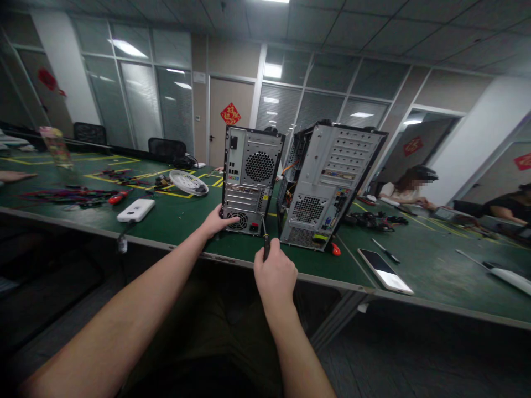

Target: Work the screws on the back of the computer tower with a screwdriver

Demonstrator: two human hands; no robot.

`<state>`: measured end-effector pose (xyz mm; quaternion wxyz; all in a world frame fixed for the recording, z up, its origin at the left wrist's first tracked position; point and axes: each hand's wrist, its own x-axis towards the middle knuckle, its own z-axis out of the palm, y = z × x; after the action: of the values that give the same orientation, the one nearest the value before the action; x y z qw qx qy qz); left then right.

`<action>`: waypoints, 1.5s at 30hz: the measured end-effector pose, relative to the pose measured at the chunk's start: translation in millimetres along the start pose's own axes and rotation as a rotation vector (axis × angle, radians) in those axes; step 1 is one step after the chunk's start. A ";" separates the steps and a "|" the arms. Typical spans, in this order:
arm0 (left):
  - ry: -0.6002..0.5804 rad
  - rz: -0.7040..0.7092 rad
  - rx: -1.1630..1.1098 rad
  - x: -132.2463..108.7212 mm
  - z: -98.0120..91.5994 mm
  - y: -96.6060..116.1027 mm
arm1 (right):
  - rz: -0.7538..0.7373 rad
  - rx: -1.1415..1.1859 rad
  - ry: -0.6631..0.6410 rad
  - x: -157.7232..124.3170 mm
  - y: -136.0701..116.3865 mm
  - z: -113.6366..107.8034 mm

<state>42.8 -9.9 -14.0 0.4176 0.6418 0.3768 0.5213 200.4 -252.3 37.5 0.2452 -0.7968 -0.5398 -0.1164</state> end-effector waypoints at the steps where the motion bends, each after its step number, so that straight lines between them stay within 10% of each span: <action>1: 0.000 -0.001 0.007 0.1 0.7 -0.4 | -0.001 -0.042 -0.019 0.9 -1.1 -2.2; 15: 0.005 -0.009 0.015 -1.1 10.3 -0.9 | 0.102 0.221 -0.078 10.2 13.8 -7.3; 31: -0.001 0.007 0.027 0.7 5.1 -3.0 | -0.109 -0.216 -0.100 23.4 -15.9 -35.1; 45: -0.012 0.027 0.028 2.8 6.7 -12.0 | -0.010 -0.040 -0.105 24.4 -8.1 -32.5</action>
<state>49.3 -3.9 -24.9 0.4039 0.6558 0.3730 0.5175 205.0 -247.2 78.3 0.2000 -0.8039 -0.5533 -0.0866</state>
